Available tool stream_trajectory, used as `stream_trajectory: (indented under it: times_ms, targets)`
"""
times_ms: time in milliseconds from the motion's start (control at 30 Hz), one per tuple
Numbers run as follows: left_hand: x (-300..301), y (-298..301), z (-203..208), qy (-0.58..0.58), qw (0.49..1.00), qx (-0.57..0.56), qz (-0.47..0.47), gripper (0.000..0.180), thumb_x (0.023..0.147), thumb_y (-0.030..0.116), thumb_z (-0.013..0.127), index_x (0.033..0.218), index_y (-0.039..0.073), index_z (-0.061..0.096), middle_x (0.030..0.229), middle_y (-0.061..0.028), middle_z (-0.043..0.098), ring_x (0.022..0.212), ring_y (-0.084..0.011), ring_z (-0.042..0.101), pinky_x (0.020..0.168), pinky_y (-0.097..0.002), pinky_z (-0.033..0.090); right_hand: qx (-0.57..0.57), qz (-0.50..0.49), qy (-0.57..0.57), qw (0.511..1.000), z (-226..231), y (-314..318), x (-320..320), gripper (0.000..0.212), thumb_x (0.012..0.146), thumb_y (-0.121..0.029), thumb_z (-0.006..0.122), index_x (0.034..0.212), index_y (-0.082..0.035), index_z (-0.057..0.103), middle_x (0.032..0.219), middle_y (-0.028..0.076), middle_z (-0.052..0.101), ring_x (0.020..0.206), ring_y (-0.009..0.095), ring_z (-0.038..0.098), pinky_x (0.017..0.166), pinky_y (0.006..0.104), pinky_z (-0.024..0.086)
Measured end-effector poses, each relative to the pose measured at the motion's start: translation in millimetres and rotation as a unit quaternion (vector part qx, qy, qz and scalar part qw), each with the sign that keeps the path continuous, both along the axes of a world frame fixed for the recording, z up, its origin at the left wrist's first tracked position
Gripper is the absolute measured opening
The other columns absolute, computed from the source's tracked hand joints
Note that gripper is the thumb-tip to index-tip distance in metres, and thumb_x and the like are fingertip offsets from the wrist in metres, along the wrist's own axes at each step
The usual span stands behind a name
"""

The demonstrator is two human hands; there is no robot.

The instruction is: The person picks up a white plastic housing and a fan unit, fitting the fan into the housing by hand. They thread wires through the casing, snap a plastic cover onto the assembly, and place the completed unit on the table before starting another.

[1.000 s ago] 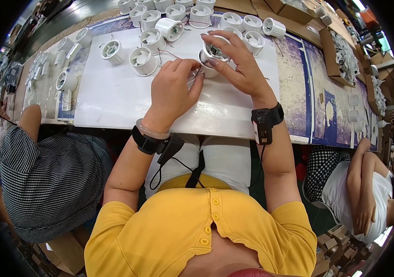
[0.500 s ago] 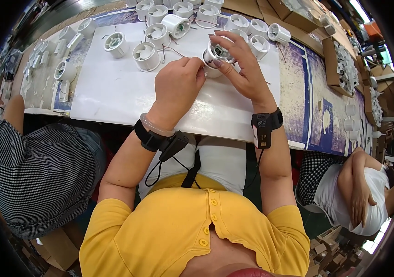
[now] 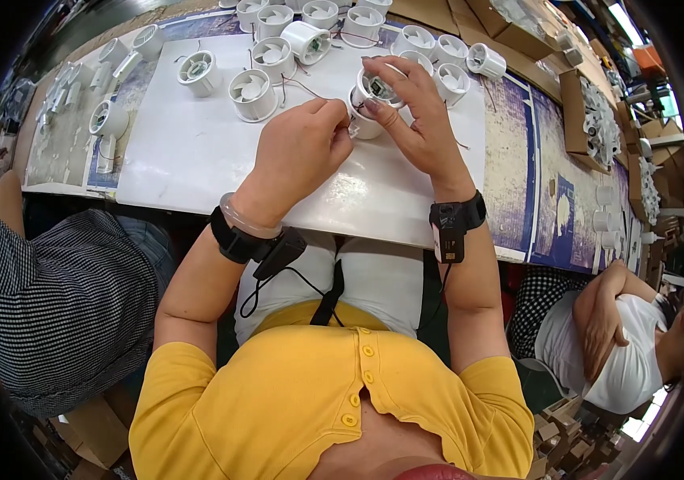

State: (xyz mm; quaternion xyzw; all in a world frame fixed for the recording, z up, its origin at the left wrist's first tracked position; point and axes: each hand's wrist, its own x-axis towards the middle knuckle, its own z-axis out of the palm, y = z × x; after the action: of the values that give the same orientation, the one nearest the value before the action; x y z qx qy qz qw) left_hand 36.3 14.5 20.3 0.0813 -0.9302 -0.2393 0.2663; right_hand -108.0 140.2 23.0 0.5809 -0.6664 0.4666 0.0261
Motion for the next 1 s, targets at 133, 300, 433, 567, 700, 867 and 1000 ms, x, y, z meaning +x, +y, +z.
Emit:
stream_trajectory:
  times_ms: [133, 300, 433, 567, 700, 867, 1000]
  targets:
    - [1.4, 7.7, 3.4, 0.022, 0.999, 0.028, 0.005, 0.007, 0.079, 0.011, 0.062, 0.082, 0.007, 0.057, 0.076, -0.0074, 0.063, 0.065, -0.0268, 0.061, 0.056, -0.0361, 0.048, -0.009, 0.005, -0.001, 1.0, -4.5, -0.9, -3.3, 0.04, 0.086, -0.013, 0.063, 0.124, -0.008, 0.057, 0.124, 0.009, 0.055, 0.117, 0.025, 0.049, 0.099, 0.0334, 0.037]
    - [0.9, 4.7, -2.3, 0.008, 0.996, 0.072, 0.053, 0.01, 0.081, 0.012, 0.062, 0.087, 0.007, 0.056, 0.074, -0.0074, 0.064, 0.064, -0.027, 0.062, 0.056, -0.0358, 0.048, -0.007, 0.002, -0.015, 1.0, -3.9, -0.3, -4.5, 0.039, 0.086, -0.012, 0.062, 0.124, -0.007, 0.056, 0.124, 0.009, 0.055, 0.117, 0.025, 0.049, 0.1, 0.0336, 0.036]
    - [4.3, 2.0, -0.5, 0.047, 0.998, 0.014, 0.044, 0.017, 0.081, 0.009, 0.065, 0.096, 0.007, 0.056, 0.079, -0.0076, 0.068, 0.068, -0.027, 0.065, 0.059, -0.0351, 0.049, -0.008, -0.002, -0.012, 1.0, -2.9, -1.4, -1.9, 0.038, 0.086, -0.013, 0.061, 0.124, -0.007, 0.056, 0.125, 0.009, 0.054, 0.117, 0.025, 0.049, 0.1, 0.0341, 0.036]
    - [4.2, 10.4, -3.8, -0.005, 0.999, -0.001, 0.047, 0.02, 0.082, 0.01, 0.06, 0.099, 0.006, 0.05, 0.068, -0.0112, 0.063, 0.06, -0.0287, 0.063, 0.052, -0.0379, 0.047, -0.012, -0.001, -0.006, 1.0, -3.4, -2.1, -1.3, 0.039, 0.086, -0.014, 0.062, 0.123, -0.006, 0.056, 0.125, 0.009, 0.055, 0.117, 0.025, 0.049, 0.101, 0.0344, 0.036]
    - [2.7, 17.4, -0.4, -0.123, 0.989, 0.014, 0.079, 0.031, 0.082, 0.006, 0.062, 0.108, 0.005, 0.045, 0.08, -0.0092, 0.068, 0.071, -0.0291, 0.066, 0.06, -0.0372, 0.05, -0.015, 0.008, -0.006, 1.0, -3.4, -2.1, -0.8, 0.039, 0.086, -0.014, 0.062, 0.123, -0.006, 0.057, 0.125, 0.009, 0.055, 0.118, 0.025, 0.049, 0.101, 0.0344, 0.036]
    - [3.6, 17.9, 0.7, -0.1, 0.992, 0.044, 0.057, 0.033, 0.082, 0.005, 0.061, 0.11, 0.006, 0.042, 0.078, -0.009, 0.067, 0.071, -0.0301, 0.065, 0.059, -0.0377, 0.048, -0.022, 0.005, -0.002, 1.0, -4.0, -1.7, -1.4, 0.039, 0.086, -0.014, 0.062, 0.123, -0.007, 0.057, 0.126, 0.009, 0.055, 0.118, 0.025, 0.048, 0.101, 0.0345, 0.036]
    - [8.4, 12.2, 3.5, -0.054, 0.996, 0.054, 0.05, 0.03, 0.082, 0.003, 0.059, 0.109, 0.004, 0.043, 0.077, -0.0114, 0.065, 0.068, -0.0317, 0.063, 0.057, -0.0391, 0.047, -0.021, 0.008, -0.001, 1.0, -4.7, 0.5, -3.4, 0.038, 0.086, -0.014, 0.063, 0.123, -0.008, 0.058, 0.126, 0.009, 0.054, 0.119, 0.025, 0.048, 0.101, 0.0345, 0.036]
